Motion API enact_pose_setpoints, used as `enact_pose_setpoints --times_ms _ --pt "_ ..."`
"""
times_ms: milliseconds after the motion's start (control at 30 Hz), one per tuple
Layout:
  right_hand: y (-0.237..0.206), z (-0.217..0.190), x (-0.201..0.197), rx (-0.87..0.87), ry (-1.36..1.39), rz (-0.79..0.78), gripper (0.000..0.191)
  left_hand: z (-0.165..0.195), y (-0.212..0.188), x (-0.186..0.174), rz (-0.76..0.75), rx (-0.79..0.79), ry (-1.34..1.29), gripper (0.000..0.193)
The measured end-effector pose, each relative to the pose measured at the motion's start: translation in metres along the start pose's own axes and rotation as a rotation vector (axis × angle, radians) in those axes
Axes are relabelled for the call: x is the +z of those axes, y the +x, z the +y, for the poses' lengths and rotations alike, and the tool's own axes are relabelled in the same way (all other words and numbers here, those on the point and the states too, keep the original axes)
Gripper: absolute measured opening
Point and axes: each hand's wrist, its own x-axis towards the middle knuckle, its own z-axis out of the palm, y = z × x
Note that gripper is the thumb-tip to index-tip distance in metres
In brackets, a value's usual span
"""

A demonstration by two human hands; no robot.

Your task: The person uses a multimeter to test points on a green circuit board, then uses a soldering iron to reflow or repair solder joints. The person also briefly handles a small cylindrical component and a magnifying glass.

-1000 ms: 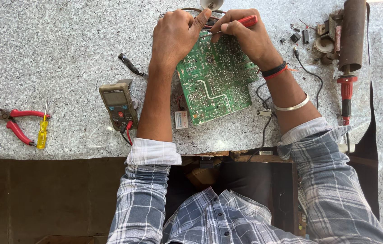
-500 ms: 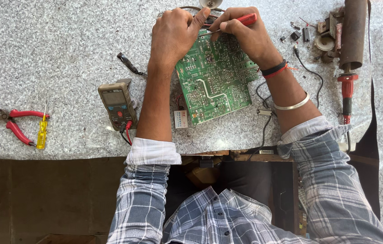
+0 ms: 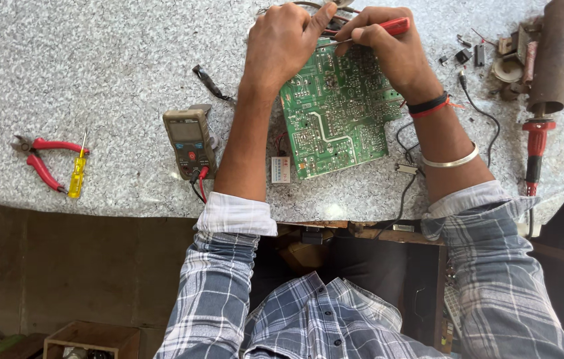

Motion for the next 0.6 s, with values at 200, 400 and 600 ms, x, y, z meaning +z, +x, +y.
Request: enact_pose_setpoints --times_ms 200,400,600 --pt "-0.001 0.002 -0.001 -0.016 0.014 -0.010 0.031 -0.002 0.000 0.004 -0.019 -0.004 0.003 0.075" --pt "0.004 0.008 0.002 0.014 0.029 0.009 0.031 -0.010 -0.001 0.006 0.088 0.088 -0.062 0.061" --pt "0.002 0.016 0.002 0.005 0.030 0.021 0.029 -0.017 0.001 0.011 0.016 0.014 -0.046 0.054"
